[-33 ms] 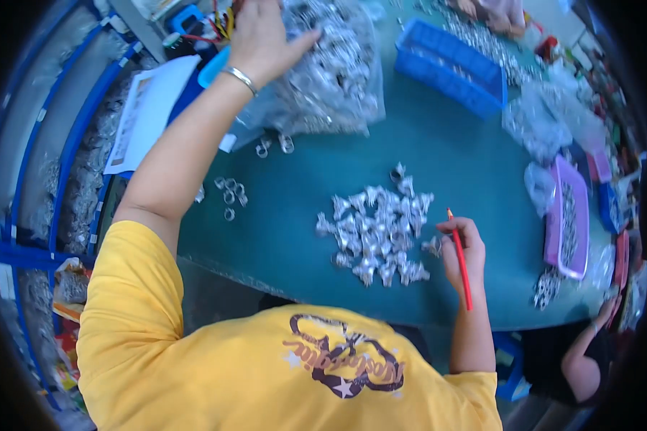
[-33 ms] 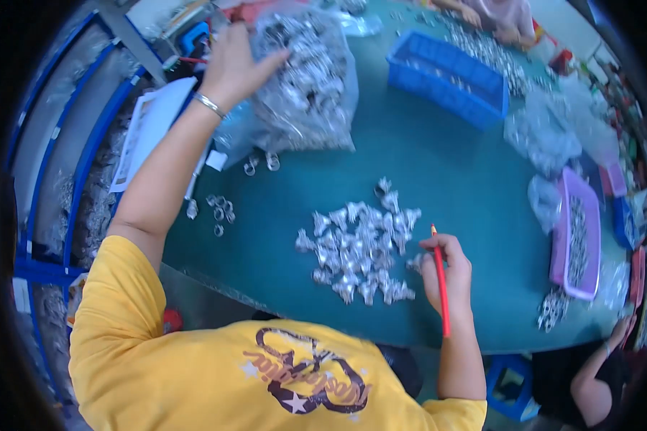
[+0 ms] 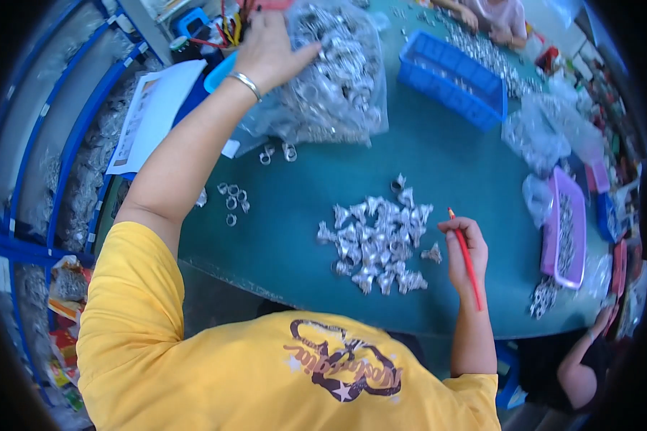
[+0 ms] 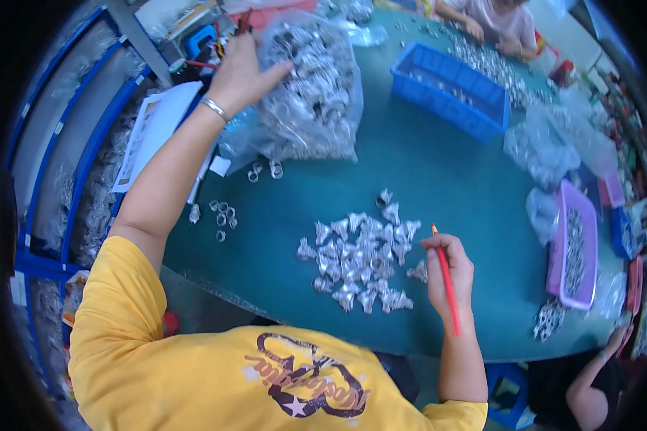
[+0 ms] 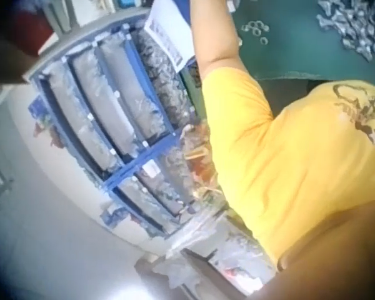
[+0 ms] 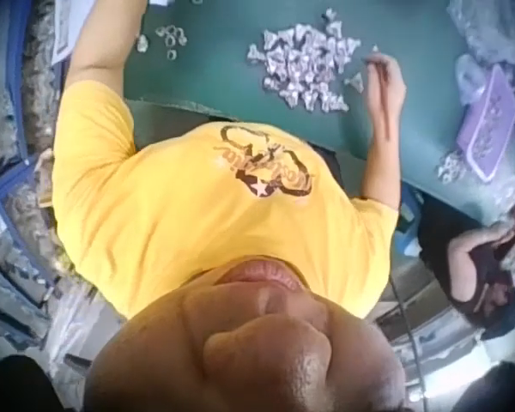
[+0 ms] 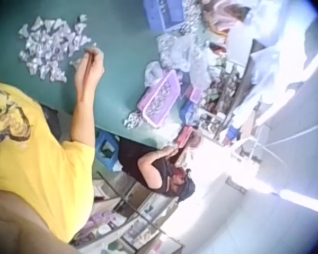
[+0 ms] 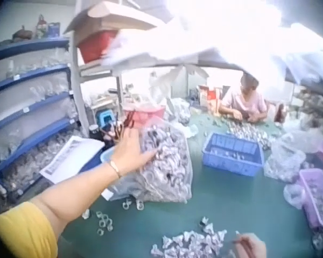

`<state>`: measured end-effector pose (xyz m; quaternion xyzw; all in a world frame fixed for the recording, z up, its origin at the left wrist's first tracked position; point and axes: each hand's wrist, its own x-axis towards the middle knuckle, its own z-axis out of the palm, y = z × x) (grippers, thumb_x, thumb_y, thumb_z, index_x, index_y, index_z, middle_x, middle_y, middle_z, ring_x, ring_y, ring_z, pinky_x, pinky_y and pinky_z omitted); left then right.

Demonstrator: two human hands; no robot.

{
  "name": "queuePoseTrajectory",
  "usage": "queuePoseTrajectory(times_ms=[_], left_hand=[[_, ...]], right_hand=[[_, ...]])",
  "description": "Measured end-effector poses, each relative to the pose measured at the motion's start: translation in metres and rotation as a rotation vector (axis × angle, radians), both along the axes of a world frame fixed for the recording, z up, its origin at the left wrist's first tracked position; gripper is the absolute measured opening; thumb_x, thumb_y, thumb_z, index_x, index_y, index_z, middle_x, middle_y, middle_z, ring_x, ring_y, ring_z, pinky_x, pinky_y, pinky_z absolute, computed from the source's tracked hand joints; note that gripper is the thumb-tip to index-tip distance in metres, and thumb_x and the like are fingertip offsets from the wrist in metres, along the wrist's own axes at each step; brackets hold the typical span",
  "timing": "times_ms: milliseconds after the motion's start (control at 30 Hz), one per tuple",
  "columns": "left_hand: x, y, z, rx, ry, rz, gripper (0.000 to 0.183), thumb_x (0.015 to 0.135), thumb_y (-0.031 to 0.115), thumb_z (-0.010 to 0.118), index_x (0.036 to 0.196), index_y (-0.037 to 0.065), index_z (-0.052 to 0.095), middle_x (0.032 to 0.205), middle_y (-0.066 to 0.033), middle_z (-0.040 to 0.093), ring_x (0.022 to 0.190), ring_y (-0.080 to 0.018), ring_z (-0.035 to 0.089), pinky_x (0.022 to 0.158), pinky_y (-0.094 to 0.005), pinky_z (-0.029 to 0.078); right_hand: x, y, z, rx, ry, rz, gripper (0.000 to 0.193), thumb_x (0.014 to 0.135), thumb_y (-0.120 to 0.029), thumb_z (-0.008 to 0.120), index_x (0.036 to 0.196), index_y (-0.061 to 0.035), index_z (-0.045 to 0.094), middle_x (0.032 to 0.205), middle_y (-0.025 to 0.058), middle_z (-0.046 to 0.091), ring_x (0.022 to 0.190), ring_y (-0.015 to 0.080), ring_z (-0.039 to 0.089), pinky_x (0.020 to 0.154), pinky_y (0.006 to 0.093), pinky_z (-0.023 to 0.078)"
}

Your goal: The person marks small metal components with a red marker. They pick up a component from a pile on a green table, apply the marker to it, and then place it back into the pile or a tray, repeating this for several items.

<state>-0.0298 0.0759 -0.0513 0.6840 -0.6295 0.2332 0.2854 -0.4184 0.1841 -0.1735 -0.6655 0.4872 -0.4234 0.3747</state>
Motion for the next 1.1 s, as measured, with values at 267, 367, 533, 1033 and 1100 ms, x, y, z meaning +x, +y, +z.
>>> queuePoseTrajectory(times_ms=[267,367,533,1033,1100], left_hand=[[0.001,0.017,0.049,0.628,0.163,-0.036,0.061,0.077,0.046,0.055,0.086,-0.014,0.058,0.075,-0.0256,0.063,0.061,-0.0329,0.064,0.066,-0.0378,0.052],[0.011,0.022,0.048,0.893,0.611,0.008,0.057,0.085,0.049,0.049,0.075,-0.006,0.063,0.065,-0.0173,0.063,0.05,-0.0243,0.061,0.051,-0.0349,0.051],[0.008,0.035,0.03,0.847,1.032,-0.072,0.053,0.094,0.043,0.04,0.069,-0.001,0.058,0.064,-0.0129,0.062,0.047,-0.0197,0.059,0.039,-0.0304,0.045],[0.051,-0.028,0.11,-0.009,1.724,-0.254,0.018,0.087,0.016,0.044,0.075,0.004,0.051,0.06,-0.0082,0.056,0.045,-0.0148,0.048,0.04,-0.0281,0.039],[0.051,-0.037,0.109,-0.147,1.765,-0.33,0.018,0.087,0.019,0.044,0.076,0.006,0.05,0.063,-0.0058,0.056,0.048,-0.0137,0.048,0.042,-0.028,0.039]], right_hand=[[0.129,-0.13,0.083,0.017,-0.047,0.118,0.032,0.085,-0.03,0.064,0.092,-0.0017,0.049,0.075,0.0069,0.059,0.064,0.0136,0.059,0.052,0.0256,0.047],[0.171,-0.14,0.087,0.134,0.208,0.146,0.052,0.074,-0.041,0.074,0.089,0.0001,0.045,0.072,0.0109,0.058,0.056,0.0171,0.058,0.042,0.0304,0.046],[0.167,-0.134,0.064,0.115,0.135,0.233,0.036,0.082,-0.031,0.067,0.084,-0.0015,0.046,0.061,0.0066,0.055,0.049,0.0135,0.054,0.038,0.0276,0.04],[0.216,-0.201,0.224,-0.004,-0.712,0.181,0.02,0.082,-0.001,0.052,0.075,-0.0105,0.037,0.055,0.0021,0.041,0.039,0.0113,0.038,0.034,0.0243,0.026],[0.218,-0.206,0.219,-0.061,-0.674,0.183,0.019,0.083,0.0,0.051,0.076,-0.0102,0.037,0.055,0.0026,0.042,0.039,0.0115,0.038,0.034,0.0242,0.027]])
